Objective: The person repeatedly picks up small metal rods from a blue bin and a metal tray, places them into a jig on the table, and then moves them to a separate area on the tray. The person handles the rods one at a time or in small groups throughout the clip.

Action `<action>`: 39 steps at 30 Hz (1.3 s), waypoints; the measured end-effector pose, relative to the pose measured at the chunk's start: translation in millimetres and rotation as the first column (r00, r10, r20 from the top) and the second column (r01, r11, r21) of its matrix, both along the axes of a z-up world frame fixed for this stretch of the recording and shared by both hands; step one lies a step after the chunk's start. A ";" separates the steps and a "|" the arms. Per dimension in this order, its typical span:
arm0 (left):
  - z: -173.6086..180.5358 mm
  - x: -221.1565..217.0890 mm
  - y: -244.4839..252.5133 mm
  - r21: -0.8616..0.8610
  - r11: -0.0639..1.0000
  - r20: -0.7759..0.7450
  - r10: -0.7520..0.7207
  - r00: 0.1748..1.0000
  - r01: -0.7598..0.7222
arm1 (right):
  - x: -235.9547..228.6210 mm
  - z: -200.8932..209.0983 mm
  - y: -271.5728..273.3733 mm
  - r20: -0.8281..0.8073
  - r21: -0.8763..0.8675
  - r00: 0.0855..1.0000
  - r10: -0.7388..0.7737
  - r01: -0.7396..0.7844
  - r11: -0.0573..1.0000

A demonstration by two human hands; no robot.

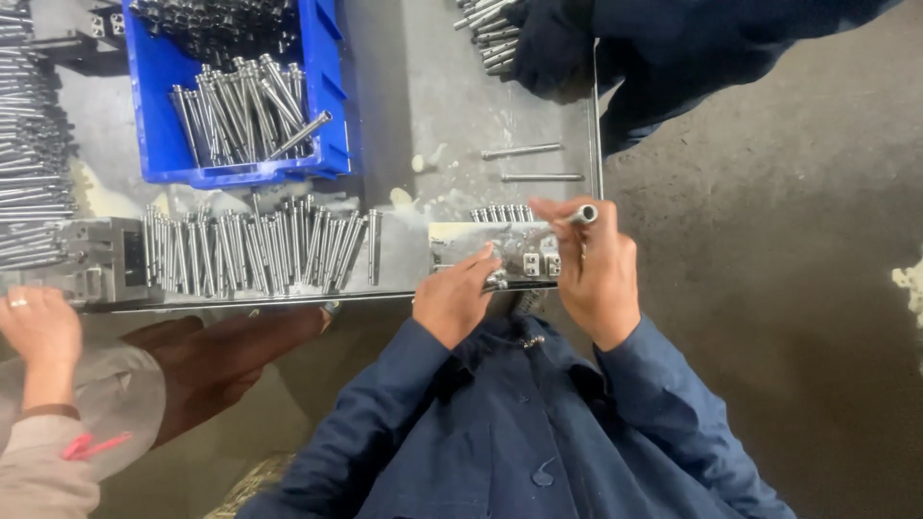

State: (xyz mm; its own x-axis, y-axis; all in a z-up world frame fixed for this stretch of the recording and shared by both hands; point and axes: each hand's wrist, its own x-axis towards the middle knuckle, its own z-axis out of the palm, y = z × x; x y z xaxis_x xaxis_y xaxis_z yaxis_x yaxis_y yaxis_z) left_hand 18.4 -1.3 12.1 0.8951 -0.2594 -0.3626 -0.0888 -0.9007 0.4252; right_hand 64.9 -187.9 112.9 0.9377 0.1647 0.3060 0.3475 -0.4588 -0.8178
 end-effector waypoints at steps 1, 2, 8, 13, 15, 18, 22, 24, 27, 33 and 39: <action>4.9 -3.0 0.6 -0.003 1.000 0.001 0.001 1.000 -0.001 | 2.9 0.4 1.5 0.001 -0.003 1.000 0.001 -0.001 1.000; 10.5 -6.6 3.4 -0.092 0.993 0.071 0.078 0.994 -0.072 | 5.7 0.6 4.8 0.018 -0.011 1.000 0.021 -0.021 1.000; 35.0 -15.2 19.0 -0.110 0.975 0.145 0.207 0.968 -0.192 | 12.7 -23.5 12.1 0.053 -0.220 0.997 0.052 -0.039 0.975; 31.7 -16.8 23.2 0.003 0.972 0.096 0.232 0.968 -0.233 | 11.6 -34.6 6.8 0.052 -0.251 0.997 0.055 -0.040 0.967; 32.8 -19.8 24.1 0.022 0.981 0.147 0.190 0.971 -0.195 | 9.6 -19.1 3.6 0.088 -0.216 0.996 -0.012 0.031 0.976; 14.9 -22.7 25.5 0.068 0.988 0.155 0.128 0.980 -0.140 | 8.6 -18.0 6.4 0.086 -0.237 0.996 0.038 -0.017 0.971; 3.9 -24.2 22.6 0.089 0.986 0.155 0.128 0.979 -0.143 | 9.3 -29.0 13.5 0.124 -0.260 0.991 0.055 -0.022 0.965; 2.8 -23.9 22.5 0.100 0.986 0.132 0.120 0.984 -0.133 | 9.4 -31.8 15.4 0.194 -0.358 0.978 0.073 0.002 0.934; 11.7 -24.1 18.7 0.067 0.989 0.136 0.122 0.983 -0.132 | 6.5 -24.8 26.5 0.248 -0.396 0.968 0.026 0.077 0.915; 15.7 -23.9 21.9 0.037 0.985 0.113 0.166 0.980 -0.171 | 6.5 -55.1 25.3 0.238 -0.447 0.971 -0.002 0.111 0.888; 28.7 -21.4 20.4 0.102 0.981 0.071 0.156 0.985 -0.163 | 8.7 -128.0 15.3 0.054 -0.401 0.997 0.055 -0.029 0.916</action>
State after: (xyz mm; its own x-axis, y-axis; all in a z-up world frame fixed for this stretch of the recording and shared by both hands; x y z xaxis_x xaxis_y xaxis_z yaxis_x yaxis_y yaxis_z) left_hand -3.0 19.1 40.8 0.9437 -0.0743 -0.3223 0.0363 -0.9454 0.3240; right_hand 73.6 -172.6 -15.1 0.9082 0.3242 0.2648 0.4183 -0.7267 -0.5450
